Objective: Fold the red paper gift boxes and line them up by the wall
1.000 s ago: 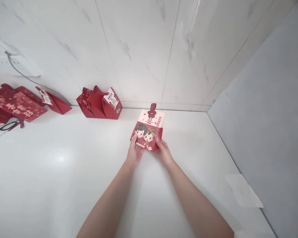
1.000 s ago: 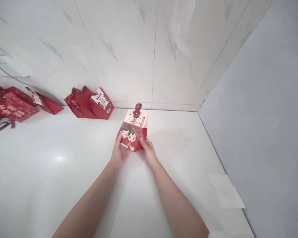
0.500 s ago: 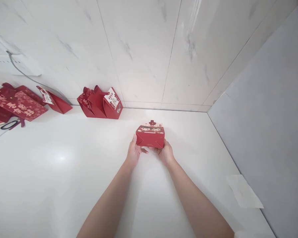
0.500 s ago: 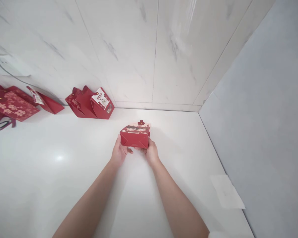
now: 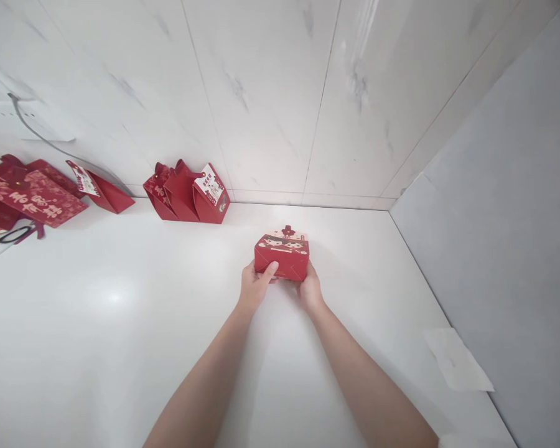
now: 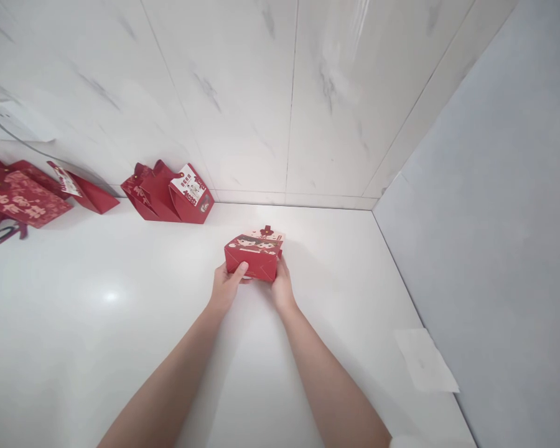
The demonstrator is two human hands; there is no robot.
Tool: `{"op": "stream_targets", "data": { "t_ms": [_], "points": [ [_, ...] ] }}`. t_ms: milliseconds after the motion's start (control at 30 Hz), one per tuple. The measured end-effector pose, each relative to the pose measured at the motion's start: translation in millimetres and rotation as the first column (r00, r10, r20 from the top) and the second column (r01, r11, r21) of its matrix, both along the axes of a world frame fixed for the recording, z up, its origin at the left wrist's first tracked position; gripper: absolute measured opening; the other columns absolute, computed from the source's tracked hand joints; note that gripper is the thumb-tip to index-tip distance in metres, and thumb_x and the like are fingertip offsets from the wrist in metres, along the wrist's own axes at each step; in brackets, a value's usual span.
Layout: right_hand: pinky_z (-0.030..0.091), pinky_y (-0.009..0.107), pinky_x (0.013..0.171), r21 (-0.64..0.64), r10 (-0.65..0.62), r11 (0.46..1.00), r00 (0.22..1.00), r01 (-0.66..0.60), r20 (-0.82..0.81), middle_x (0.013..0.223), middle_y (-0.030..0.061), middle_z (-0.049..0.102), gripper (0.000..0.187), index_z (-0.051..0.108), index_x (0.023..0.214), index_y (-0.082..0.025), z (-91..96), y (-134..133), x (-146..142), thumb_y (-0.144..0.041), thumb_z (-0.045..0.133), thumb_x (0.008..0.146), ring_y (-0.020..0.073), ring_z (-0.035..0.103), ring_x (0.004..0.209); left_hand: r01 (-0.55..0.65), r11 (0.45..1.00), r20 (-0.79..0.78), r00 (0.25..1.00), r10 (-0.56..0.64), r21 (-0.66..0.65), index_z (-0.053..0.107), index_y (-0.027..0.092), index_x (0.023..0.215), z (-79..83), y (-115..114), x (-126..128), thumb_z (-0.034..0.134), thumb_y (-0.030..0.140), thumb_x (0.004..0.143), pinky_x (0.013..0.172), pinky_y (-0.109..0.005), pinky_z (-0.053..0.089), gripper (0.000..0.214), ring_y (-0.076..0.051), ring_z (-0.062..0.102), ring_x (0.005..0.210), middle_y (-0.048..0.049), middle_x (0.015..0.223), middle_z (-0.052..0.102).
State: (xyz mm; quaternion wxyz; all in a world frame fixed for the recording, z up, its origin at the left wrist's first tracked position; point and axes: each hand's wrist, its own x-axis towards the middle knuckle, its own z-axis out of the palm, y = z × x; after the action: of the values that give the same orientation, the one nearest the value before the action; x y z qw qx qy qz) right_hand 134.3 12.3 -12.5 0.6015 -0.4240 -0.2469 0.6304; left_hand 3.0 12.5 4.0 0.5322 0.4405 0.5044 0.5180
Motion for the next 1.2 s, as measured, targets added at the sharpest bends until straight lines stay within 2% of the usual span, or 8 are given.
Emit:
{"op": "stream_targets", "data": {
  "t_ms": [100,167,267,367,633,900,1067,1200],
  "points": [
    [0.033,0.043,0.114,0.126,-0.154,0.982,0.980,0.138,0.126,0.157,-0.0046,0.031,0.068,0.019,0.151,-0.041,2.5,-6.0,-1.7,-0.057,0.046,0.091,0.0200,0.034,0.143,-0.037,0.999,-0.043,0.998,0.038,0.018,0.070,0.014,0.105,0.3,-0.5,0.7,0.072,0.050,0.074,0.065,-0.036,0.061,0.047,-0.027,0.071,0.084,-0.0097,0.094,0.074],
    [0.024,0.041,0.119,0.279,-0.180,0.952,0.965,0.123,0.189,0.162,-0.0065,0.016,0.071,0.012,0.153,-0.040,6.9,-10.9,-1.6,-0.063,0.039,0.092,0.0180,0.019,0.149,-0.039,0.999,-0.064,0.997,0.040,0.028,0.069,0.014,0.106,-0.2,-0.6,0.4,0.069,0.052,0.076,0.068,-0.036,0.061,0.048,-0.025,0.071,0.084,-0.0091,0.094,0.074],
    [0.020,0.040,0.120,0.405,-0.082,0.914,0.957,-0.039,0.279,0.163,-0.0005,0.014,0.085,0.005,0.155,-0.032,13.4,-15.2,-0.9,-0.061,0.049,0.089,0.0195,0.015,0.150,-0.066,0.996,-0.084,0.994,0.071,0.062,0.068,0.014,0.109,-1.6,-0.4,-0.8,0.067,0.052,0.079,0.072,-0.035,0.061,0.049,-0.024,0.071,0.085,-0.0082,0.095,0.074],
    [0.023,0.038,0.120,0.341,-0.011,0.934,0.944,-0.109,0.331,0.162,0.0038,0.018,0.096,-0.004,0.155,-0.028,15.7,-14.3,0.0,-0.051,0.060,0.087,0.0202,0.017,0.149,-0.096,0.992,-0.101,0.989,0.104,0.082,0.068,0.015,0.110,-2.4,-0.1,-1.5,0.064,0.053,0.081,0.072,-0.034,0.061,0.048,-0.024,0.071,0.089,-0.0082,0.096,0.074],
    [0.024,0.040,0.120,0.342,-0.059,0.938,0.950,-0.052,0.306,0.161,0.0036,0.022,0.082,0.010,0.155,-0.029,10.0,-8.7,1.7,-0.046,0.057,0.090,0.0211,0.021,0.148,-0.074,0.996,-0.123,0.989,0.078,0.041,0.067,0.016,0.113,-2.3,0.3,-0.5,0.061,0.056,0.082,0.067,-0.035,0.062,0.051,-0.026,0.072,0.087,-0.0097,0.102,0.073],
    [0.031,0.043,0.117,0.346,-0.059,0.937,0.961,-0.040,0.269,0.156,0.0048,0.032,0.074,0.022,0.151,-0.031,7.6,-6.9,1.7,-0.044,0.059,0.088,0.0226,0.037,0.141,-0.066,0.997,-0.147,0.987,0.070,0.032,0.067,0.016,0.114,-1.2,1.0,-1.0,0.061,0.056,0.082,0.063,-0.031,0.060,0.052,-0.024,0.071,0.084,-0.0093,0.100,0.073],
    [0.032,0.042,0.117,0.356,-0.065,0.934,0.966,-0.029,0.249,0.155,0.0044,0.034,0.072,0.027,0.149,-0.032,3.6,-4.0,1.9,-0.042,0.062,0.086,0.0225,0.039,0.139,-0.073,0.997,-0.152,0.986,0.075,0.018,0.066,0.016,0.114,-1.2,1.9,-0.7,0.061,0.056,0.082,0.061,-0.030,0.059,0.052,-0.021,0.071,0.073,-0.0086,0.093,0.074],
    [0.031,0.042,0.117,0.345,-0.060,0.938,0.967,-0.030,0.248,0.155,0.0038,0.034,0.072,0.026,0.149,-0.032,3.0,-3.9,2.3,-0.042,0.061,0.087,0.0216,0.037,0.140,-0.068,0.997,-0.146,0.987,0.070,0.020,0.067,0.016,0.113,-2.0,1.7,-0.7,0.061,0.057,0.082,0.060,-0.029,0.059,0.052,-0.023,0.071,0.081,-0.0089,0.097,0.074]
  ]
}}
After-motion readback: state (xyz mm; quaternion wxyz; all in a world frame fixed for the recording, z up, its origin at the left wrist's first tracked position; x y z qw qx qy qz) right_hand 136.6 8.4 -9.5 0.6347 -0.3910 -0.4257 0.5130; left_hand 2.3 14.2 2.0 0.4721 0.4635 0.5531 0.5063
